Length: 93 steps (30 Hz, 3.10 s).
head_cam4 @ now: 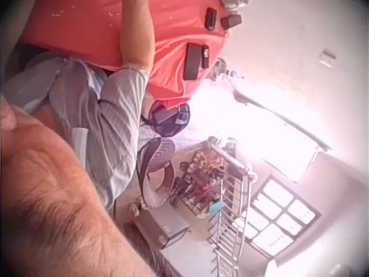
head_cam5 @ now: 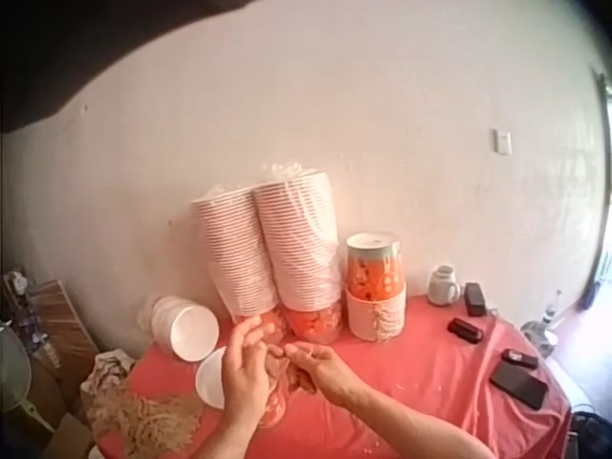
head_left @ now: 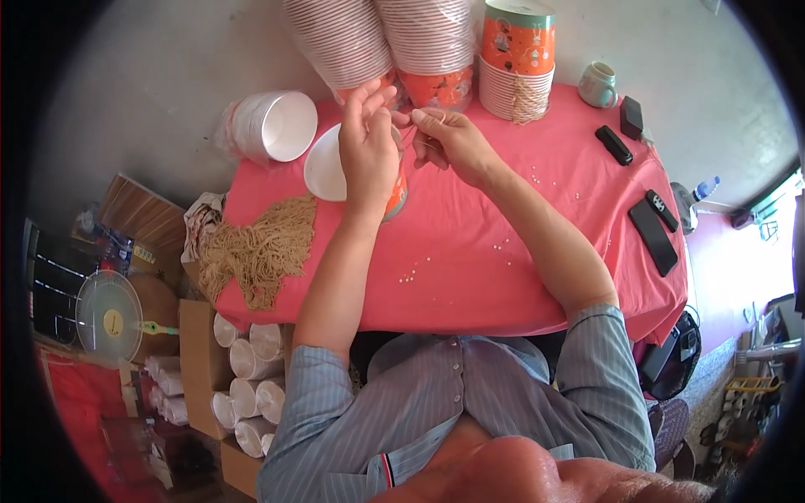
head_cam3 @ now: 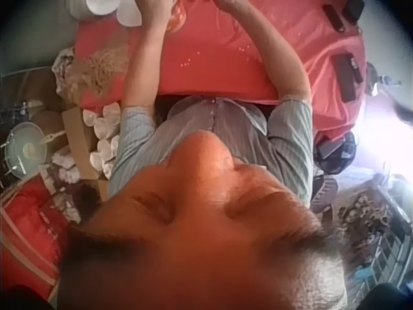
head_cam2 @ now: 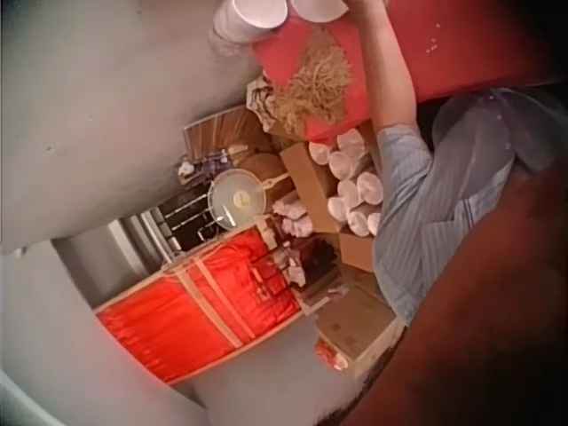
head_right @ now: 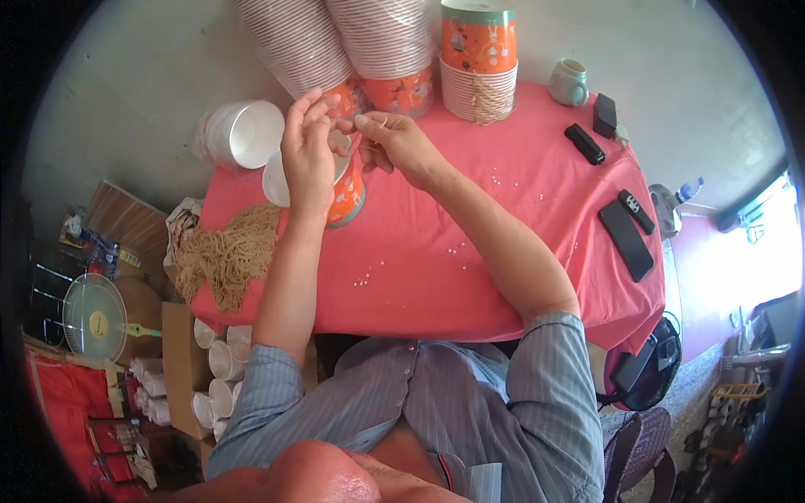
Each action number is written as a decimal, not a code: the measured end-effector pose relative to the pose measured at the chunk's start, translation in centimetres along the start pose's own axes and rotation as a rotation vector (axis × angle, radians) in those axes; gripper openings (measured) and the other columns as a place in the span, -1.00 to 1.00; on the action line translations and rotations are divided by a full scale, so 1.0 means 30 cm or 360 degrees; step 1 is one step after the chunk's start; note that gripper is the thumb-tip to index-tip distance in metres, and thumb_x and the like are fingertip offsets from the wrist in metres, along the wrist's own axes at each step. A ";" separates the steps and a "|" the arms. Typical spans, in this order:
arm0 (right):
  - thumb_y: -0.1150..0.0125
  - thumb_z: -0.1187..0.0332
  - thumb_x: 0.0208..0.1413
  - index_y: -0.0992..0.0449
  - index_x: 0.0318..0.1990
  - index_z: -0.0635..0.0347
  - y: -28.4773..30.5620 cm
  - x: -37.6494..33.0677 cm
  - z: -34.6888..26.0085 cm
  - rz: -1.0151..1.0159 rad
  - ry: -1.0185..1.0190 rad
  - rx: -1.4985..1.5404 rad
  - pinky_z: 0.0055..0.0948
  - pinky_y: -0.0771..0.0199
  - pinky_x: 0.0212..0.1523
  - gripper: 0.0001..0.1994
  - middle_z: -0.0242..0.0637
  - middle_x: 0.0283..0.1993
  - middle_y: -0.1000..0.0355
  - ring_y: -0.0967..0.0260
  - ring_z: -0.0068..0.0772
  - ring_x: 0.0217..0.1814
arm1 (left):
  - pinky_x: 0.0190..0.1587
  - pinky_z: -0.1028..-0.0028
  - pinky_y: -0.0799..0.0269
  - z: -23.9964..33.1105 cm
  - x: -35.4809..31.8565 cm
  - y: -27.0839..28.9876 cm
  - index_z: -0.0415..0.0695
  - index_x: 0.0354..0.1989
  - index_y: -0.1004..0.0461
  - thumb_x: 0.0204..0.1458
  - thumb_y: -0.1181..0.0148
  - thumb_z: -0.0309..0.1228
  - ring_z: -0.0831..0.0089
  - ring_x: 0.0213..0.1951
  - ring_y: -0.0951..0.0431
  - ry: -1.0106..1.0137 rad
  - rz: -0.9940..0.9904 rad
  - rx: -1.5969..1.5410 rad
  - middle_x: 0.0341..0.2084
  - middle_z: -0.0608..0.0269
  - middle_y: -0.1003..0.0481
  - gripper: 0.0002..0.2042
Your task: Tying thin white elastic bands around paper cups.
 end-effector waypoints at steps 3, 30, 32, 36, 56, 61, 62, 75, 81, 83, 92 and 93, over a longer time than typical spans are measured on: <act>-0.05 0.08 0.63 -0.63 0.10 0.19 0.024 0.001 -0.007 0.0028 0.0015 -0.0173 -0.51 -0.40 -0.50 -0.63 -0.41 -0.51 -0.45 -0.25 -0.63 -0.65 | -0.01 0.29 -0.63 -0.012 0.007 -0.025 -0.29 0.39 -0.37 0.47 0.09 -0.54 0.29 -0.15 -0.70 -0.0257 0.0016 0.0337 0.10 -0.11 -0.66 -0.63; -0.43 0.16 0.36 -0.74 -0.02 0.20 0.094 -0.049 -0.101 -0.0278 -0.0469 -0.1322 -0.50 -0.39 -0.40 -0.72 -0.52 -0.44 -0.47 -0.34 -0.69 -0.44 | -0.21 0.12 -0.56 -0.067 0.000 0.063 -0.17 -0.13 -0.68 0.29 -0.34 -0.41 0.03 -0.28 -0.74 -0.0435 -0.0190 0.1577 -0.33 0.02 -0.72 -0.89; -0.42 0.19 0.37 -0.75 -0.03 0.17 0.091 -0.073 -0.115 -0.0413 -0.0529 -0.1442 -0.53 -0.36 -0.40 -0.76 -0.57 -0.45 -0.43 -0.31 -0.73 -0.44 | -0.15 0.10 -0.50 -0.076 -0.004 0.030 -0.14 -0.17 -0.69 0.27 -0.33 -0.39 0.03 -0.27 -0.73 -0.0446 -0.0382 0.1882 -0.31 0.04 -0.73 -0.89; -0.38 0.24 0.39 -0.74 -0.13 0.18 0.053 -0.060 -0.203 -0.0124 -0.0072 -0.1304 -0.52 -0.38 -0.38 -0.80 -0.53 -0.45 -0.46 -0.33 -0.71 -0.43 | -0.11 0.09 -0.44 -0.070 -0.023 0.027 -0.15 -0.20 -0.68 0.27 -0.31 -0.37 0.01 -0.26 -0.70 -0.0696 -0.0519 0.1834 -0.31 0.02 -0.72 -0.87; -0.29 0.17 0.40 -0.75 -0.12 0.24 0.087 -0.072 -0.296 0.0324 0.0183 -0.1370 -0.31 -0.57 -0.27 -0.70 -0.23 -0.46 -0.60 -0.58 -0.45 -0.42 | -0.13 0.13 -0.49 -0.048 -0.025 0.031 -0.23 -0.16 -0.68 0.31 -0.27 -0.38 -0.01 -0.32 -0.69 -0.0615 -0.0618 0.1679 -0.40 -0.04 -0.68 -0.83; -0.29 0.15 0.42 -0.76 -0.04 0.17 0.175 -0.013 -0.135 0.0600 0.0381 -0.1608 -0.22 -0.62 -0.20 -0.71 -0.22 -0.42 -0.61 -0.62 -0.25 -0.35 | -0.14 0.07 -0.49 -0.031 -0.015 0.029 -0.25 -0.27 -0.66 0.32 -0.27 -0.37 -0.03 -0.29 -0.69 -0.0224 -0.0608 0.1483 -0.41 -0.03 -0.67 -0.80; -0.30 0.14 0.42 -0.75 0.04 0.13 0.177 -0.010 -0.130 0.0729 0.0512 -0.1954 -0.24 -0.63 -0.18 -0.71 -0.25 -0.40 -0.61 -0.62 -0.24 -0.33 | -0.16 0.07 -0.52 -0.035 -0.007 0.044 -0.28 -0.26 -0.65 0.33 -0.27 -0.37 -0.07 -0.30 -0.69 -0.0078 -0.0549 0.1363 -0.41 -0.07 -0.66 -0.79; -0.53 0.28 0.21 -0.79 -0.11 0.17 -0.027 -0.008 -0.028 0.0090 0.0361 -0.1429 -0.32 -0.60 0.00 -0.80 -0.29 -0.17 -0.70 -0.61 -0.37 -0.15 | -0.27 0.30 -0.52 -0.070 0.022 0.111 -0.34 -0.09 -0.67 0.39 -0.29 -0.32 0.42 -0.43 -0.60 -0.0059 -0.0397 0.1219 -0.50 0.07 -0.62 -0.73; -0.50 0.30 0.23 -0.77 -0.10 0.23 0.031 0.008 -0.016 0.0127 0.0120 -0.1288 -0.32 -0.61 0.06 -0.79 -0.30 -0.11 -0.73 -0.63 -0.44 -0.08 | -0.28 0.27 -0.51 -0.068 0.030 0.107 -0.30 -0.08 -0.68 0.40 -0.27 -0.32 0.33 -0.46 -0.61 -0.0237 -0.0353 0.1250 -0.51 0.07 -0.62 -0.75; -0.48 0.30 0.25 -0.76 -0.09 0.24 0.025 0.006 -0.022 0.0153 0.0175 -0.1295 -0.33 -0.61 0.07 -0.79 -0.30 -0.10 -0.73 -0.64 -0.46 -0.07 | -0.28 0.26 -0.51 -0.072 0.031 0.103 -0.29 -0.07 -0.68 0.41 -0.26 -0.32 0.30 -0.47 -0.61 -0.0179 -0.0368 0.1298 -0.53 0.07 -0.61 -0.76; -0.44 0.22 0.28 -0.77 -0.05 0.22 0.029 0.022 0.048 0.0103 0.0191 -0.1079 -0.29 -0.63 0.05 -0.74 -0.22 -0.16 -0.74 -0.68 -0.37 -0.10 | -0.13 0.03 -0.58 -0.065 0.031 0.108 -0.27 -0.15 -0.68 0.36 -0.27 -0.34 -0.14 -0.23 -0.71 -0.0186 -0.0334 0.1253 -0.32 -0.14 -0.69 -0.79; -0.42 0.24 0.30 -0.76 -0.05 0.24 0.034 0.024 0.038 0.0124 0.0164 -0.1024 -0.30 -0.63 0.05 -0.75 -0.23 -0.18 -0.74 -0.67 -0.41 -0.09 | -0.13 0.03 -0.58 -0.062 0.030 0.115 -0.27 -0.15 -0.68 0.36 -0.27 -0.34 -0.14 -0.23 -0.71 -0.0181 -0.0318 0.1258 -0.32 -0.14 -0.69 -0.79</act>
Point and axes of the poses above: each hand's wrist, its own x-axis towards the middle knuckle, its own y-axis out of the back of the hand, z = x × y, the point moved 7 cm from there along x, towards the middle knuckle
